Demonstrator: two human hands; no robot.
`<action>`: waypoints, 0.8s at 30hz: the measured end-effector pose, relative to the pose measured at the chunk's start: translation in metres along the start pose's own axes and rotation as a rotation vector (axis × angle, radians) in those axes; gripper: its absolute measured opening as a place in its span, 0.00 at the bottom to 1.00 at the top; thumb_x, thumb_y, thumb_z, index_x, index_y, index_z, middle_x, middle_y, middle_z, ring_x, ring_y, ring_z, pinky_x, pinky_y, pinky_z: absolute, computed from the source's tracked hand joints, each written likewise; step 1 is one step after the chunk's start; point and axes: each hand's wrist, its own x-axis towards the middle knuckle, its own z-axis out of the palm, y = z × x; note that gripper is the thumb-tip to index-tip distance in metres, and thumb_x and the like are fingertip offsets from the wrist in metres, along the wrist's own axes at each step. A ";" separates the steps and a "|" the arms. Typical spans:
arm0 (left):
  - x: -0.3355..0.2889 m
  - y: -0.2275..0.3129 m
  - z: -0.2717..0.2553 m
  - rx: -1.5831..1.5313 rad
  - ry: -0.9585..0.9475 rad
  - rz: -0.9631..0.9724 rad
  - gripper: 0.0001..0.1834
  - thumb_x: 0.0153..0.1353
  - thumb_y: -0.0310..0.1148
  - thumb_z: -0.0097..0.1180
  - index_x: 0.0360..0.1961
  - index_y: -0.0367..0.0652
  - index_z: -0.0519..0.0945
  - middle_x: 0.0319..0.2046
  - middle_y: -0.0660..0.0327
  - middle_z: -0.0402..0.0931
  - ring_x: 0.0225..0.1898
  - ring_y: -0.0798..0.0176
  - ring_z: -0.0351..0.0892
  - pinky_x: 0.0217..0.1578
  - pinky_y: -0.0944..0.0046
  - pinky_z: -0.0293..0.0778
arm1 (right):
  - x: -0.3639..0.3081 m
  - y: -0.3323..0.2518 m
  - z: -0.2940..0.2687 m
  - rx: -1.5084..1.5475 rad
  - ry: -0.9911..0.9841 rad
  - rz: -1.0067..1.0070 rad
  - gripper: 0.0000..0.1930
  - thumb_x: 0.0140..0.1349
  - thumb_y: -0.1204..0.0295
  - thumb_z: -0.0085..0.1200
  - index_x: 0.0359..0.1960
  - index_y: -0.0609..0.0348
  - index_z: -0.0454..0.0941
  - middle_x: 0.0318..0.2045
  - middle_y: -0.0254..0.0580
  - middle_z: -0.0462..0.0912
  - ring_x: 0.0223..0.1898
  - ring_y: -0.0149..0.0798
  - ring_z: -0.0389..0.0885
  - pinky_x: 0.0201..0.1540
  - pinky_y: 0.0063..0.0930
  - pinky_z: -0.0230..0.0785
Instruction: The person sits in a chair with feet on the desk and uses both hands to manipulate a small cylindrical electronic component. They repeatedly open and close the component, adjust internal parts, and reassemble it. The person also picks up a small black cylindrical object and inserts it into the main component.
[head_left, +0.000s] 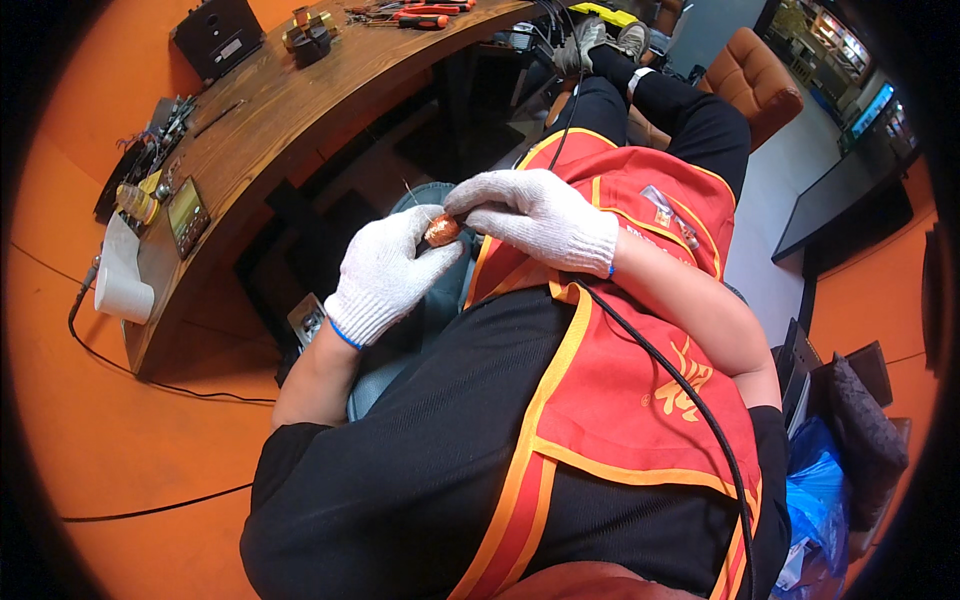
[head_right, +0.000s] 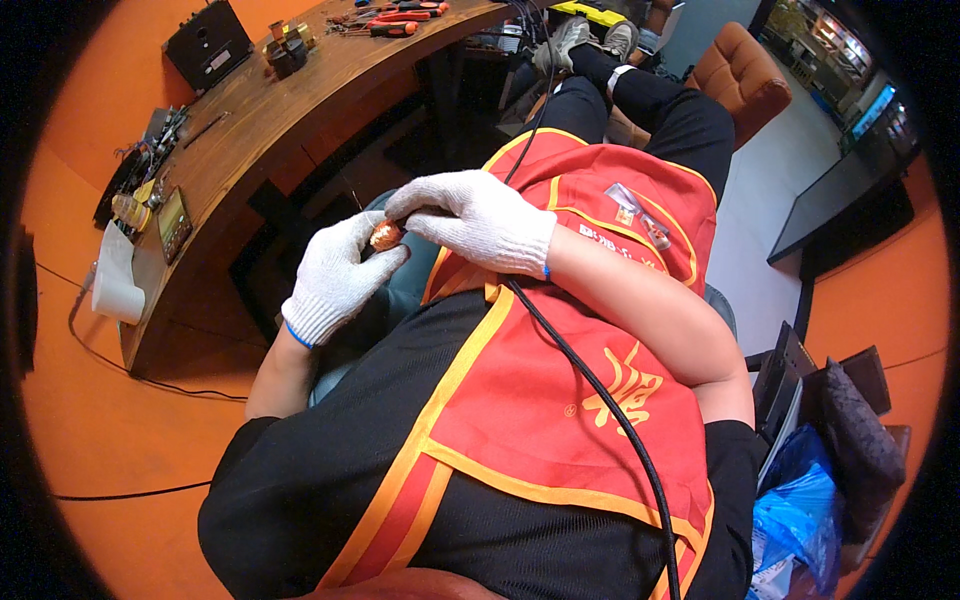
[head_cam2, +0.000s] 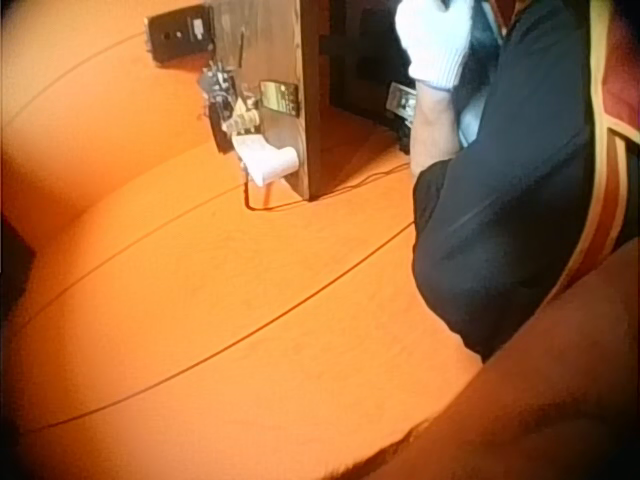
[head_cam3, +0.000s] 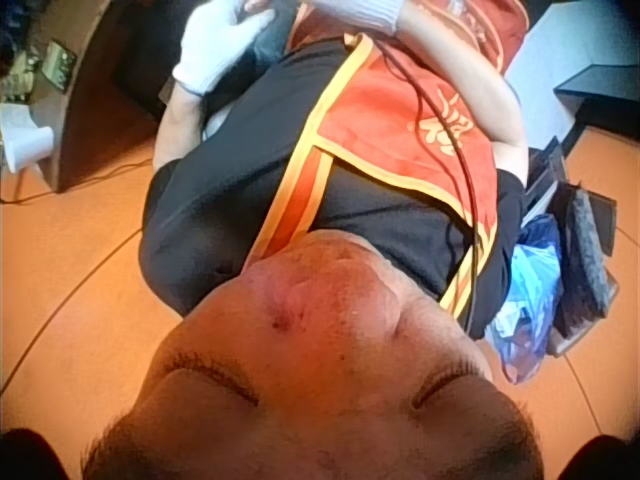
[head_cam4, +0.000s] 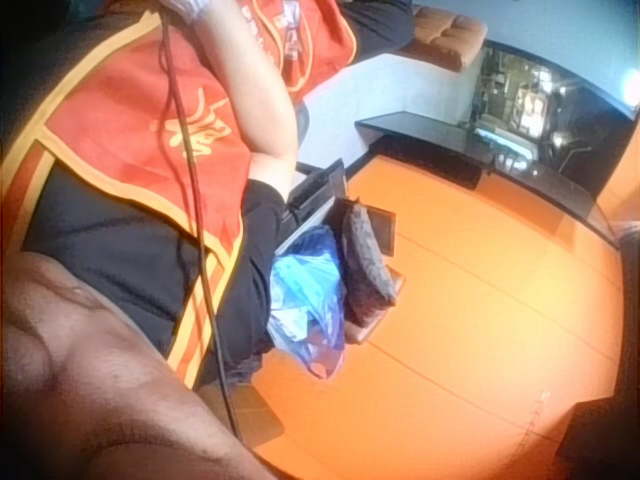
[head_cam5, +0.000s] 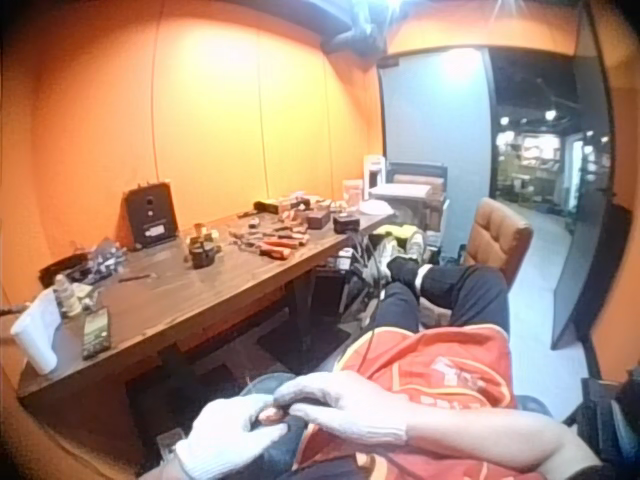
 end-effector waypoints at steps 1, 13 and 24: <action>0.000 0.001 0.000 -0.003 -0.017 -0.026 0.22 0.66 0.42 0.70 0.55 0.38 0.87 0.46 0.48 0.89 0.47 0.50 0.91 0.52 0.57 0.83 | -0.001 0.000 0.000 -0.088 0.011 -0.052 0.16 0.81 0.67 0.57 0.61 0.63 0.85 0.52 0.45 0.89 0.53 0.35 0.89 0.60 0.28 0.80; 0.002 0.000 -0.002 -0.109 -0.082 -0.105 0.18 0.66 0.41 0.72 0.48 0.38 0.87 0.38 0.51 0.88 0.39 0.57 0.89 0.46 0.59 0.82 | 0.000 0.003 0.006 -0.121 0.059 -0.242 0.17 0.81 0.63 0.57 0.57 0.64 0.85 0.40 0.41 0.89 0.43 0.32 0.88 0.52 0.29 0.81; 0.003 -0.002 0.001 -0.086 -0.090 -0.089 0.18 0.65 0.42 0.72 0.45 0.37 0.88 0.37 0.51 0.89 0.37 0.59 0.89 0.42 0.60 0.82 | 0.000 -0.004 0.005 -0.213 0.018 -0.235 0.18 0.75 0.61 0.61 0.56 0.61 0.86 0.50 0.52 0.90 0.51 0.50 0.91 0.58 0.37 0.81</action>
